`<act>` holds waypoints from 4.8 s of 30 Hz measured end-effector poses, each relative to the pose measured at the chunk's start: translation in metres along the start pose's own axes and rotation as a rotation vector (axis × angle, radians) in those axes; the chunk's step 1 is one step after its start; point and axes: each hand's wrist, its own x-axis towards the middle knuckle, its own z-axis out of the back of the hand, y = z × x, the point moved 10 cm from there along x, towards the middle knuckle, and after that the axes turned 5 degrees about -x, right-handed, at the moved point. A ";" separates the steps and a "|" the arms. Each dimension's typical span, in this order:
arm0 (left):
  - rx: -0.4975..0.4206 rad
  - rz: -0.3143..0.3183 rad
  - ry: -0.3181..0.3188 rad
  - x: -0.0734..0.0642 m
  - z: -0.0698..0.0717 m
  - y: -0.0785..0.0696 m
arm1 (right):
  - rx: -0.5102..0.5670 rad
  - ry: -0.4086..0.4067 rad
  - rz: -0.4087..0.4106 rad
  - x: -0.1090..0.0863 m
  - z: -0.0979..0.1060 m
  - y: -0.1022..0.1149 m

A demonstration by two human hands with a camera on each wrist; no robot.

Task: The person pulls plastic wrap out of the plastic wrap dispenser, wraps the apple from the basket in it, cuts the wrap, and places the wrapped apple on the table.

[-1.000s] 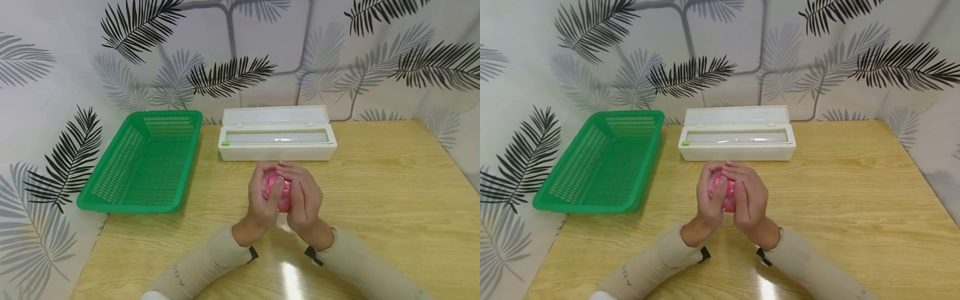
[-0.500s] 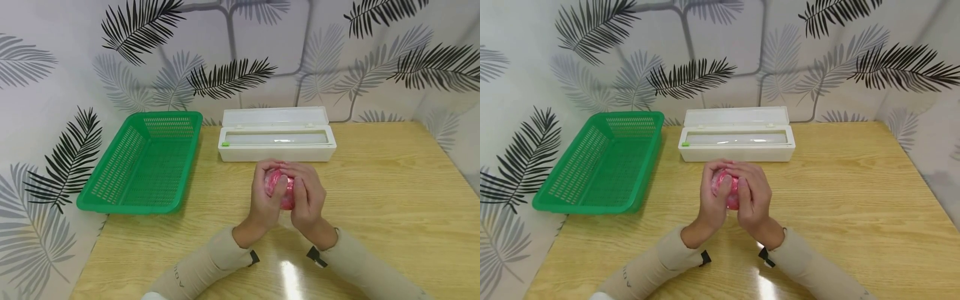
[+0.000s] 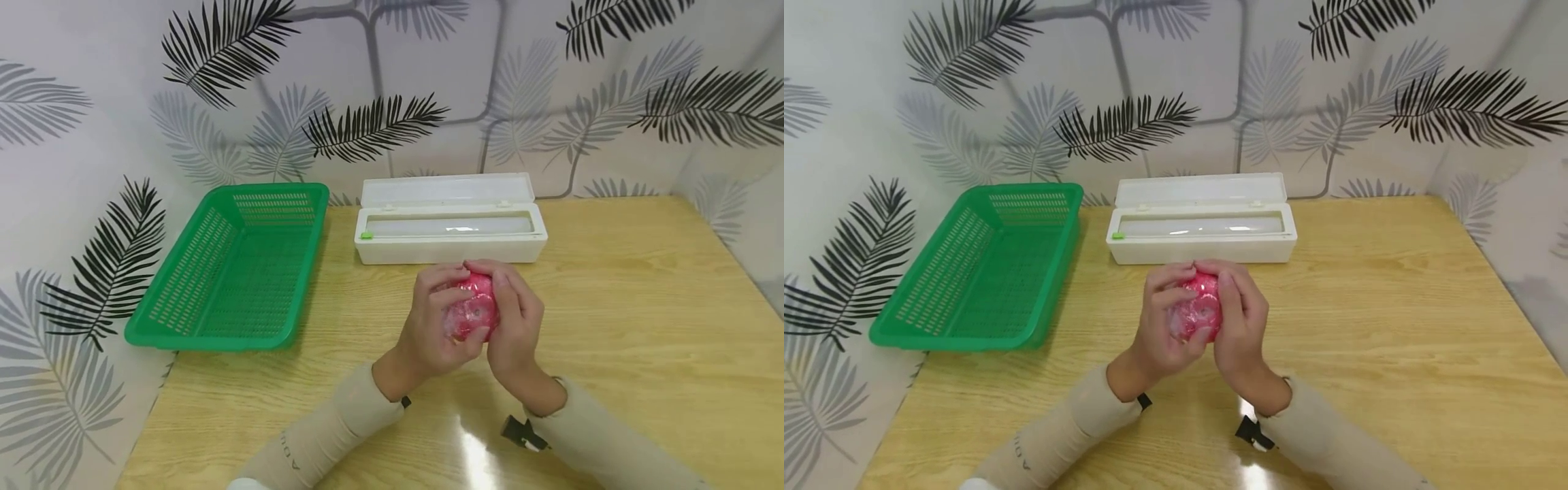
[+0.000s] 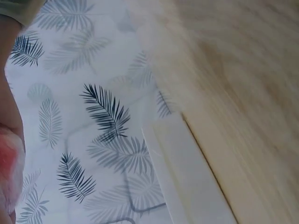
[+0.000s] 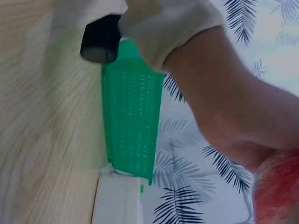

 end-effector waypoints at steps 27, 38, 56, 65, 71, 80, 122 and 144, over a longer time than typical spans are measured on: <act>-0.323 0.321 -0.382 0.003 0.029 0.010 | -0.188 0.086 0.388 -0.011 -0.025 0.035; -0.471 0.425 -0.456 -0.004 0.018 0.023 | -0.154 -0.074 0.650 -0.013 -0.023 0.058; -0.191 0.284 -0.082 0.006 -0.002 0.015 | -0.004 -0.070 0.166 0.013 0.005 0.013; -0.024 -0.005 0.001 0.015 -0.001 -0.006 | 0.088 -0.074 -0.061 0.010 0.003 0.010; -0.018 -0.059 -0.029 0.018 0.002 -0.013 | 0.042 -0.059 -0.062 0.009 -0.001 0.017; -0.043 0.018 -0.059 0.019 0.003 -0.011 | -0.001 0.001 -0.037 0.010 -0.004 0.019; -0.292 0.275 -0.180 0.041 0.015 -0.013 | -0.296 -0.230 0.661 0.000 -0.007 0.069; -0.733 0.738 -0.146 0.004 -0.010 0.038 | -0.365 -0.031 1.130 -0.025 -0.030 0.093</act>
